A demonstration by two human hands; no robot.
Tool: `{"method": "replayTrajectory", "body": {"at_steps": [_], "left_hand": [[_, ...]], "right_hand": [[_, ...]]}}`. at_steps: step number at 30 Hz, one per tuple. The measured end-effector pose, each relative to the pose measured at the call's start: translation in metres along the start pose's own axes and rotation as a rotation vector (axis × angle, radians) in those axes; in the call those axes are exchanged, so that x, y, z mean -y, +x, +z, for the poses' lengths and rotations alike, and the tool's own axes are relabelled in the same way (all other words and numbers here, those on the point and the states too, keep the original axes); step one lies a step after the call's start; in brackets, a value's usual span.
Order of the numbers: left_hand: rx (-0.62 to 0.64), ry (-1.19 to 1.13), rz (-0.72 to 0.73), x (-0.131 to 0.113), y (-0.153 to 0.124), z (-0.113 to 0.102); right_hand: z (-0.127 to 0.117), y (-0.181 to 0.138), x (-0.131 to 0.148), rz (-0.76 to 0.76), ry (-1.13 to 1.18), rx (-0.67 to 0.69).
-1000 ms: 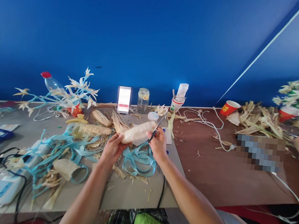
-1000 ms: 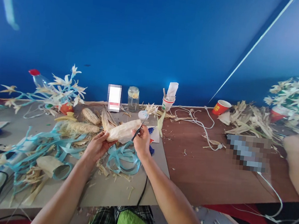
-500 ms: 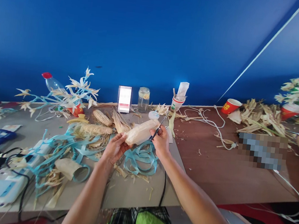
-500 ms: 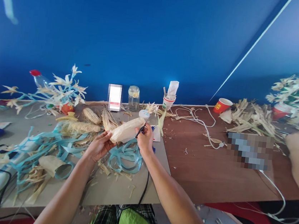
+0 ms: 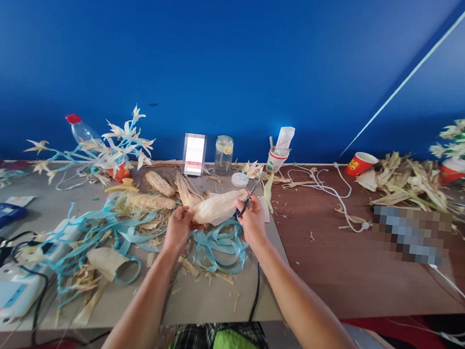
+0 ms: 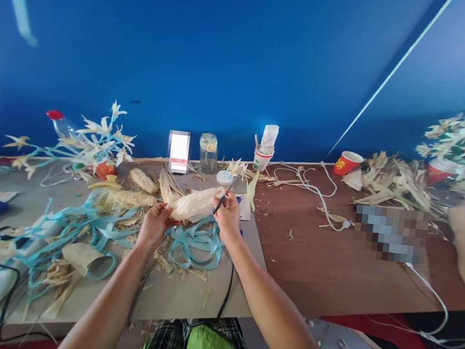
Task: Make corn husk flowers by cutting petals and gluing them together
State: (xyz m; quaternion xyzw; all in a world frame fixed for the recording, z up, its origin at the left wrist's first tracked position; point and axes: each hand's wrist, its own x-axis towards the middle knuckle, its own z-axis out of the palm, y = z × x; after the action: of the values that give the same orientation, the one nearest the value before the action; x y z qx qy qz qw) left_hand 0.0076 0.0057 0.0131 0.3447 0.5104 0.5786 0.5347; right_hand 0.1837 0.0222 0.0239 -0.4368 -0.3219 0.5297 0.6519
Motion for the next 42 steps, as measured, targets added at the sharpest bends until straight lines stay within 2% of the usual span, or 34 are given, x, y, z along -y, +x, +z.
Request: {"method": "replayTrajectory", "body": {"at_steps": [4, 7, 11, 15, 20, 23, 30, 38, 42], "left_hand": [[0.01, -0.002, 0.028, 0.004, 0.001, 0.001], [0.035, 0.007, 0.038, 0.008, -0.001, 0.005], [0.111, -0.098, -0.035, 0.006, -0.007, 0.011], [0.236, -0.345, -0.159, -0.004, -0.012, 0.011], [0.376, -0.471, -0.198, -0.012, -0.013, 0.007], [0.418, -0.499, -0.213, -0.013, -0.014, 0.007], [0.445, -0.477, -0.215, -0.012, -0.017, 0.009], [0.336, -0.387, -0.332, -0.007, -0.014, 0.01], [0.315, -0.38, -0.364, -0.009, -0.013, 0.009]], "right_hand": [[0.004, -0.007, 0.0, -0.003, 0.063, 0.142], [0.008, -0.012, -0.003, 0.044, 0.064, 0.178], [0.009, -0.012, -0.003, 0.089, 0.055, 0.124], [0.006, -0.007, -0.001, 0.075, 0.074, 0.014], [0.008, -0.006, -0.004, 0.075, 0.08, -0.046], [0.01, -0.009, -0.006, 0.06, 0.072, -0.062], [0.01, -0.01, -0.002, 0.047, 0.054, -0.104], [0.005, -0.005, -0.001, 0.044, 0.084, -0.126], [0.005, -0.006, 0.004, -0.013, 0.053, -0.141]]}}
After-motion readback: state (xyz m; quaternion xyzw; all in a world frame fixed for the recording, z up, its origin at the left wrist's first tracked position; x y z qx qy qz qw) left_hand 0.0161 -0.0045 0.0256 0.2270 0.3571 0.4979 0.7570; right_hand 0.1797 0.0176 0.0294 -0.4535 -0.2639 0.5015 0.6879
